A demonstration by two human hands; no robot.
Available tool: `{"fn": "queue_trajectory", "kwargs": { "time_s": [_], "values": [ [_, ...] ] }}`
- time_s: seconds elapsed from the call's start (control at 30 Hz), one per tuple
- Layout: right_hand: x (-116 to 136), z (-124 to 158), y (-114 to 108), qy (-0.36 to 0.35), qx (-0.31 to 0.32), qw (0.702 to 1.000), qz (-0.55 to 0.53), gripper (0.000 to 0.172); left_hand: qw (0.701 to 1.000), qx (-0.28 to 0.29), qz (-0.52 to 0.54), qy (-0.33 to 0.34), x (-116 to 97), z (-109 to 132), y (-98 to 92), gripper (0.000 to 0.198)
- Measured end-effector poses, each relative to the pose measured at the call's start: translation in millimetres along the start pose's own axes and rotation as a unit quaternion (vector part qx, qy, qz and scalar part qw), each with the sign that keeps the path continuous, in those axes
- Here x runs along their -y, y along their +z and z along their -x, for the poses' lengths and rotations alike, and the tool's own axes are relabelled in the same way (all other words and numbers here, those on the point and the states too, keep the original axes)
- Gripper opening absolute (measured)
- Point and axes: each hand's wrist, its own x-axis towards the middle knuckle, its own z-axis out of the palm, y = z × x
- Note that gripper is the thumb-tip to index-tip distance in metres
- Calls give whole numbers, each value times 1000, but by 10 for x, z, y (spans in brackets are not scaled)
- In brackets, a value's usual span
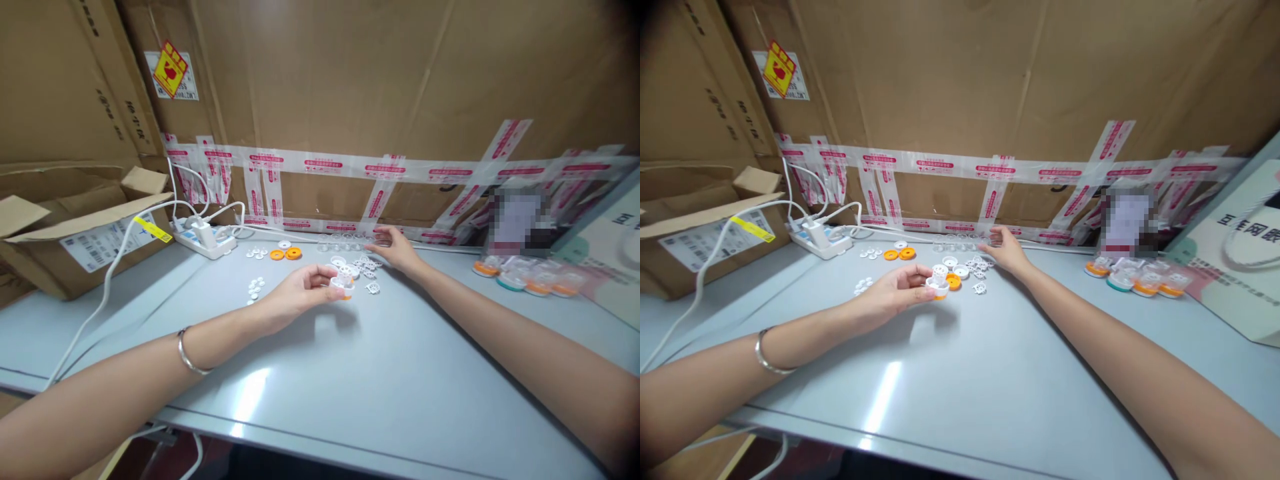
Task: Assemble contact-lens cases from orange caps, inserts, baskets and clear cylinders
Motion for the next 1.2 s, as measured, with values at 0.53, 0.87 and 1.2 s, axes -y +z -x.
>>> {"fn": "queue_trajectory", "kwargs": {
  "time_s": [0.53, 0.87, 1.2],
  "values": [
    [1275, 1198, -206, -62, 166, 967, -181, 32, 996, 57, 58, 47, -69, 53, 62, 26],
    [1286, 1272, -167, -67, 177, 966, -179, 28, 993, 83, 37, 76, -63, 65, 51, 26],
    [1318, 1306, -143, -89, 173, 970, -147, 27, 993, 79, 38, 82, -59, 76, 52, 25]
  ]
}}
